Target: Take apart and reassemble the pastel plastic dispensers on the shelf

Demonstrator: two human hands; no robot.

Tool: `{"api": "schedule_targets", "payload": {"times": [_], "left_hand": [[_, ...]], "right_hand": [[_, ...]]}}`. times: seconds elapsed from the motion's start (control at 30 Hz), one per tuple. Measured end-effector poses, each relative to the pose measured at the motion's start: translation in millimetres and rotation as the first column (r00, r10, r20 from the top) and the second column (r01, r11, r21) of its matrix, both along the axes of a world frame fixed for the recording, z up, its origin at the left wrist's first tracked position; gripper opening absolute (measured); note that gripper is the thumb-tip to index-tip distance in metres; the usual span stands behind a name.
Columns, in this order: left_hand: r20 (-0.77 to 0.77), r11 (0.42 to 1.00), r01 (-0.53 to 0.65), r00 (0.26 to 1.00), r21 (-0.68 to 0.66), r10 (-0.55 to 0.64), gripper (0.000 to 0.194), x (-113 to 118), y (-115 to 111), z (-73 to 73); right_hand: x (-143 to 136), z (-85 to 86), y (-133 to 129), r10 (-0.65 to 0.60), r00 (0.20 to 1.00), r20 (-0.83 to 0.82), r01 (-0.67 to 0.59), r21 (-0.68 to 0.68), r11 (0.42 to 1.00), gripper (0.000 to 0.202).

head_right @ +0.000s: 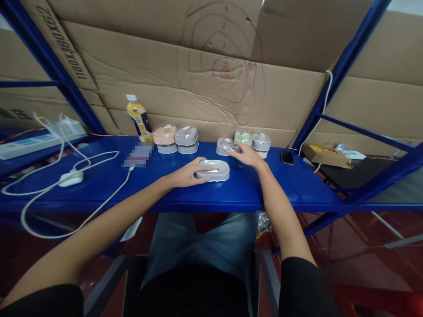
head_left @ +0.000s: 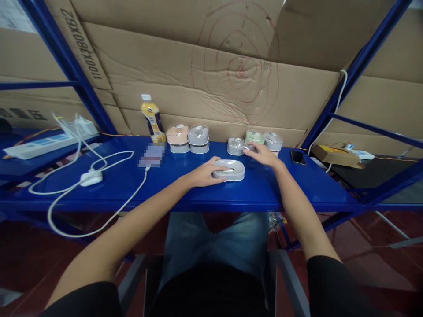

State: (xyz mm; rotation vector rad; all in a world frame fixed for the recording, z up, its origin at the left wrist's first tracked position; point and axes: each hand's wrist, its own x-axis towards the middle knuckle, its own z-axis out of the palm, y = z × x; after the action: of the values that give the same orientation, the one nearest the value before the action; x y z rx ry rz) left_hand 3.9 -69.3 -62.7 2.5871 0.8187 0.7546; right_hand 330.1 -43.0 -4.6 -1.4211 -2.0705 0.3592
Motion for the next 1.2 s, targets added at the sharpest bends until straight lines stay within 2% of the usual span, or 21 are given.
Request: {"api": "schedule_targets", "payload": {"times": [0.17, 0.3, 0.47, 0.57, 0.67, 0.77, 0.83, 0.9, 1.03, 1.2], "left_hand": [[0.065, 0.998, -0.067, 0.996, 0.008, 0.066, 0.055, -7.7, 9.4, 1.8], [0.102, 0.979, -0.205, 0.974, 0.012, 0.202, 0.061, -29.5, 29.6, 4.2], [0.071, 0.932, -0.361, 0.930, -0.020, 0.362, 0.063, -46.3, 47.8, 0.3], [0.105, 0.944, -0.328, 0.939, -0.024, 0.329, 0.061, -42.8, 45.4, 0.8], [0.174, 0.969, -0.244, 0.954, -0.030, 0.246, 0.070, -31.5, 34.2, 4.3], [0.201, 0.978, -0.205, 0.957, -0.043, 0.210, 0.090, -16.9, 21.5, 5.6], [0.189, 0.983, -0.172, 0.965, -0.059, 0.180, 0.103, -8.0, 15.4, 4.2], [0.179, 0.987, -0.143, 0.972, -0.079, 0.155, 0.113, -1.5, 12.0, 1.6], [0.166, 0.986, -0.127, 0.976, -0.107, 0.143, 0.123, 3.8, 12.0, -4.3], [0.139, 0.990, -0.120, 0.982, -0.076, 0.129, 0.127, 4.1, 15.2, -9.4]], "right_hand": [[4.5, -2.0, 5.6, -0.033, 0.999, -0.028, 0.033, 0.002, 0.999, 0.068], [7.5, -2.2, 8.0, -0.041, 0.999, -0.009, 0.041, 0.009, 0.999, 0.068], [12.4, -2.6, 10.5, 0.016, 0.993, 0.113, -0.004, -0.104, 0.995, 0.075], [11.6, -3.0, 10.8, 0.028, 0.990, 0.138, -0.007, -0.145, 0.989, 0.078], [6.2, -2.5, 7.9, 0.011, 1.000, 0.017, -0.011, -0.016, 1.000, 0.084], [-5.7, -2.5, 1.9, 0.151, 0.986, -0.076, -0.141, 0.125, 0.982, 0.084], [-17.6, -4.2, -3.0, 0.277, 0.960, -0.043, -0.268, 0.145, 0.952, 0.084], [-31.2, -7.4, -7.6, 0.348, 0.937, 0.024, -0.348, 0.132, 0.928, 0.084], [-53.5, -15.1, -13.3, 0.367, 0.919, 0.145, -0.382, 0.098, 0.919, 0.092], [-60.5, -19.0, -14.7, 0.358, 0.913, 0.194, -0.380, 0.090, 0.920, 0.097]]}}
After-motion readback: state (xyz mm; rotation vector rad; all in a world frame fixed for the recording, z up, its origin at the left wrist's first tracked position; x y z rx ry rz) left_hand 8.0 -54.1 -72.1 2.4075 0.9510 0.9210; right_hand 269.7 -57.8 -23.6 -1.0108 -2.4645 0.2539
